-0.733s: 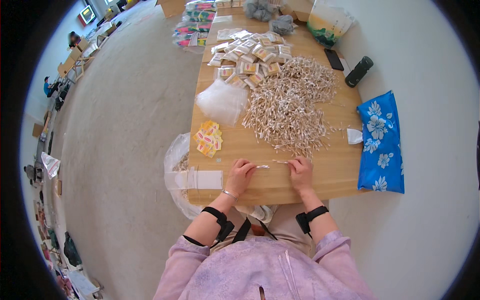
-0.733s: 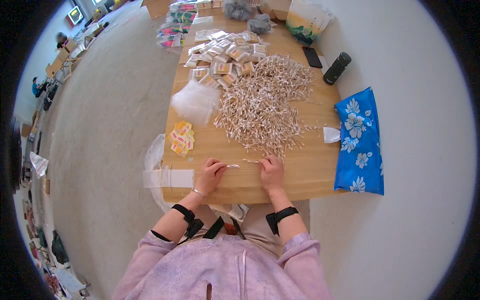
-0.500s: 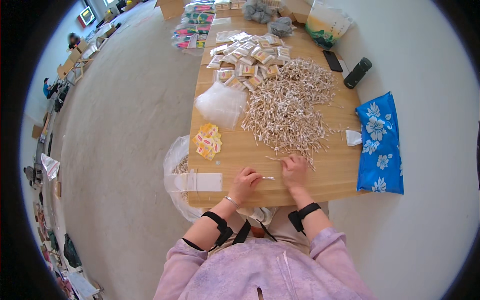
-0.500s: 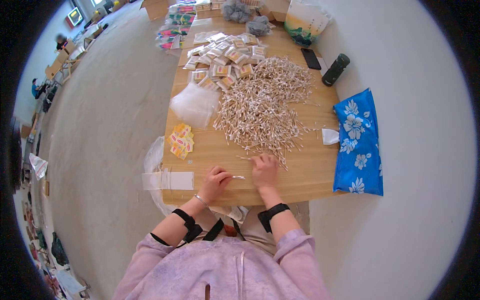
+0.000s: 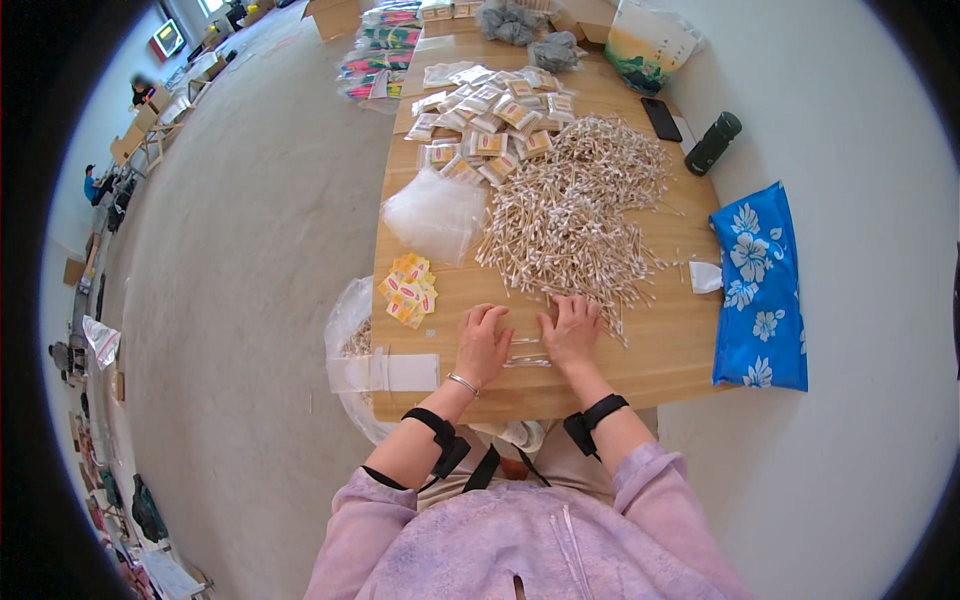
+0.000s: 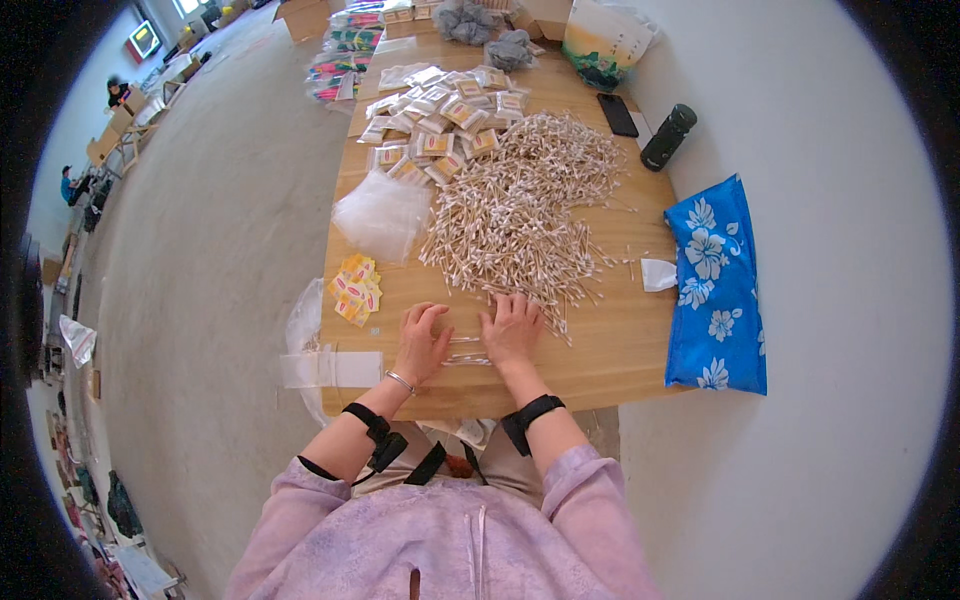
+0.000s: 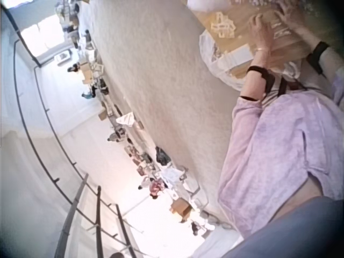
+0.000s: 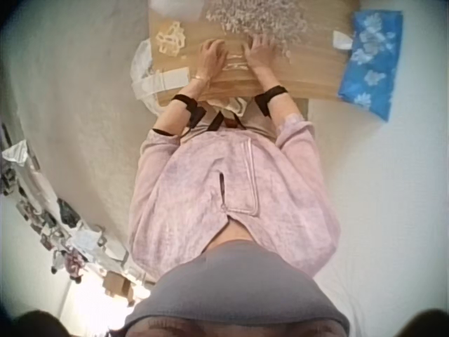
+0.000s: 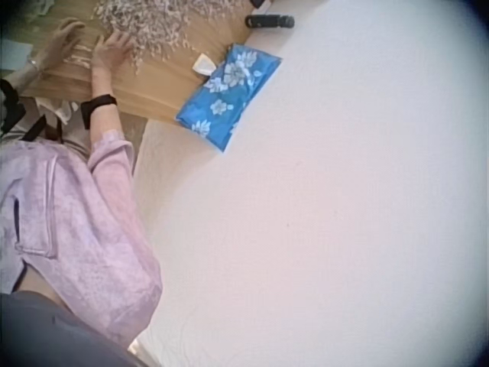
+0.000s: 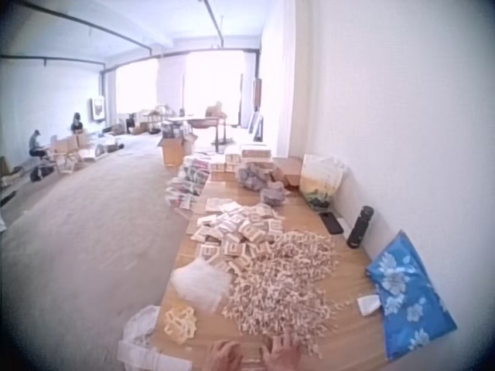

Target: Manually counting, aligning, and placing cotton swabs into small plastic bags.

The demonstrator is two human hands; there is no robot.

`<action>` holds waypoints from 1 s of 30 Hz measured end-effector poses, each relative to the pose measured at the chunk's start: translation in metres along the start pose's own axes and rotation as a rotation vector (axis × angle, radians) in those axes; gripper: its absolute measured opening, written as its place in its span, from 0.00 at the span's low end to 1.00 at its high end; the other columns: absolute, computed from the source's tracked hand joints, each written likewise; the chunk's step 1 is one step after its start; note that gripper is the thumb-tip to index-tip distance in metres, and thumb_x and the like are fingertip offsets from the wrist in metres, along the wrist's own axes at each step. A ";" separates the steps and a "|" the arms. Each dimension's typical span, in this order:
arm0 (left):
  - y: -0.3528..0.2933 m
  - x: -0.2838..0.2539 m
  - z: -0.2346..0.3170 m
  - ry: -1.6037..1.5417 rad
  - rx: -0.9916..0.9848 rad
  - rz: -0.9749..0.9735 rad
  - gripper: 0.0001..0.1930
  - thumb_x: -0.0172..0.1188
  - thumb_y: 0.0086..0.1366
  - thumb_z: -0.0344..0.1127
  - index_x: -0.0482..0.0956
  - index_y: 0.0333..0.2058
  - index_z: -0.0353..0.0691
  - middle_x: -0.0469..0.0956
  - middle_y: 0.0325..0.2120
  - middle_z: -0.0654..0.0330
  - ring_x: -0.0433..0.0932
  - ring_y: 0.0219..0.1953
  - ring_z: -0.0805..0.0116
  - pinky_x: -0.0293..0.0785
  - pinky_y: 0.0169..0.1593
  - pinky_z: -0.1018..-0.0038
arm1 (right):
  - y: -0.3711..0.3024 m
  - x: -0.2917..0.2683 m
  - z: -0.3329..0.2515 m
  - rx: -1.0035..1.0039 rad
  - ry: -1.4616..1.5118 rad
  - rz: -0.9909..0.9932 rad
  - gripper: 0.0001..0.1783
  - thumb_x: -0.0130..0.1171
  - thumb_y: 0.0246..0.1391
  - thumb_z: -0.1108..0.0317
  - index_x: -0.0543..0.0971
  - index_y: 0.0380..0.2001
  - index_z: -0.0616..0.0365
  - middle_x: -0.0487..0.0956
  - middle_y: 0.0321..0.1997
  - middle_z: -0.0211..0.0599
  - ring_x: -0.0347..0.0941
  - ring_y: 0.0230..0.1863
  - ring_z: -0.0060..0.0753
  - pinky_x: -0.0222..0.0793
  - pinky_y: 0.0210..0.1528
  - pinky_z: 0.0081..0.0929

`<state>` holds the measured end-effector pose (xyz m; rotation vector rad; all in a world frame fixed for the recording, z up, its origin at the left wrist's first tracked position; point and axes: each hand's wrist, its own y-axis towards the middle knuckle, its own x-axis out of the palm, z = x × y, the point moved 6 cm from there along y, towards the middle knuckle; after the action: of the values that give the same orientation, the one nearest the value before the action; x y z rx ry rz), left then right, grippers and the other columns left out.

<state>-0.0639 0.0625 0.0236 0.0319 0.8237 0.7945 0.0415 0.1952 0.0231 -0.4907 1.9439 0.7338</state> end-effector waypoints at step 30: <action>-0.038 0.009 0.011 0.026 0.123 -0.125 0.19 0.68 0.49 0.37 0.78 0.40 0.42 0.73 0.40 0.56 0.69 0.47 0.53 0.66 0.52 0.62 | -0.017 0.006 0.008 0.066 0.243 -0.107 0.10 0.62 0.46 0.63 0.79 0.32 0.54 0.74 0.37 0.39 0.71 0.42 0.44 0.68 0.46 0.38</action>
<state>-0.0286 0.0439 0.0134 0.0793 0.8895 0.6271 0.0537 0.1879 0.0101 -0.6629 2.1406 0.5605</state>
